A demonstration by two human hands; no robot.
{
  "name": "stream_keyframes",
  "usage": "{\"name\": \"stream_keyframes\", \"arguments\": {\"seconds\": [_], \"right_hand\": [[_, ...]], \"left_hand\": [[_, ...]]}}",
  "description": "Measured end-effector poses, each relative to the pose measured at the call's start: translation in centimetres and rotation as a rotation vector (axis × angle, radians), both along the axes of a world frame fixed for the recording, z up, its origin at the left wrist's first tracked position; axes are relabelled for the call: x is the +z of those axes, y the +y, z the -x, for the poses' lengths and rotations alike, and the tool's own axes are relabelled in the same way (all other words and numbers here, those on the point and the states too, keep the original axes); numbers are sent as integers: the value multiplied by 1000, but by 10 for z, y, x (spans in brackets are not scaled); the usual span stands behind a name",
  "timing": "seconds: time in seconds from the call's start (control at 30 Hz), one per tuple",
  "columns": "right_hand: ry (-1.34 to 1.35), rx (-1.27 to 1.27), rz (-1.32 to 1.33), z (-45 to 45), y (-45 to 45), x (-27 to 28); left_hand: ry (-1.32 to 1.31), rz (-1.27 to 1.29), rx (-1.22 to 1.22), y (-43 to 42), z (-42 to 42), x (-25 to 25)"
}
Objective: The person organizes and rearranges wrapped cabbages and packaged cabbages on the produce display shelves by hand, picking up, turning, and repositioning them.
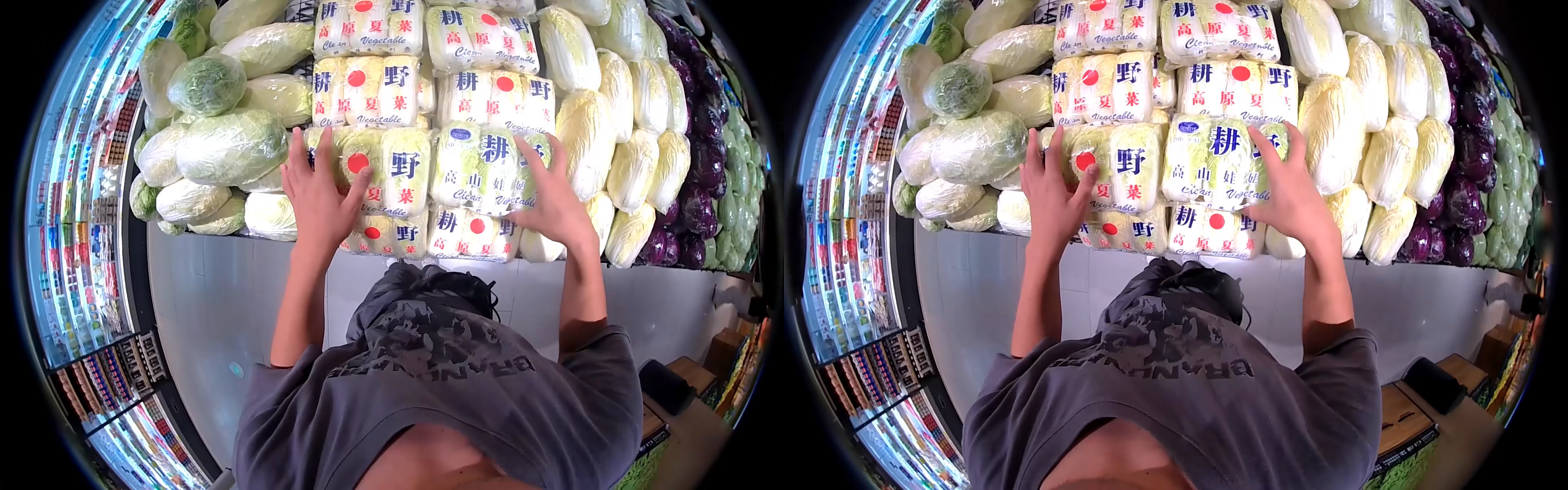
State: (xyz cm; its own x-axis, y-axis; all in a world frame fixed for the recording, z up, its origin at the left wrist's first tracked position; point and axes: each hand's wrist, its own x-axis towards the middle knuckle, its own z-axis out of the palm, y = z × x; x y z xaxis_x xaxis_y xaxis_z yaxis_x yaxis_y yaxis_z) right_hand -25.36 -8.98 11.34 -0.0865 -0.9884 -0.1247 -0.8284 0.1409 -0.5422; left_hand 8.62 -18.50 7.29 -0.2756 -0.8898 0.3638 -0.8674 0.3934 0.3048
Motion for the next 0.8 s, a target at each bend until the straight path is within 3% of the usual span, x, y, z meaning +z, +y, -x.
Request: {"name": "stream_keyframes", "arguments": {"seconds": [0.1,0.17,0.33,0.53,0.8], "right_hand": [[-54,-6,-1,-3,-1,-1],[-39,33,26,4,-8,-9],[-14,60,100,3,-8,-16],[-29,-126,177,-30,20,-21],[-27,-222,311,-40,47,-42]], "left_hand": [[163,-48,4,-9,-5,-7],[263,56,-43,-13,-4,-16],[188,-87,49,-18,4,0],[319,-34,-169,-18,-24,-14],[545,-273,-181,-2,-37,-24]]}}
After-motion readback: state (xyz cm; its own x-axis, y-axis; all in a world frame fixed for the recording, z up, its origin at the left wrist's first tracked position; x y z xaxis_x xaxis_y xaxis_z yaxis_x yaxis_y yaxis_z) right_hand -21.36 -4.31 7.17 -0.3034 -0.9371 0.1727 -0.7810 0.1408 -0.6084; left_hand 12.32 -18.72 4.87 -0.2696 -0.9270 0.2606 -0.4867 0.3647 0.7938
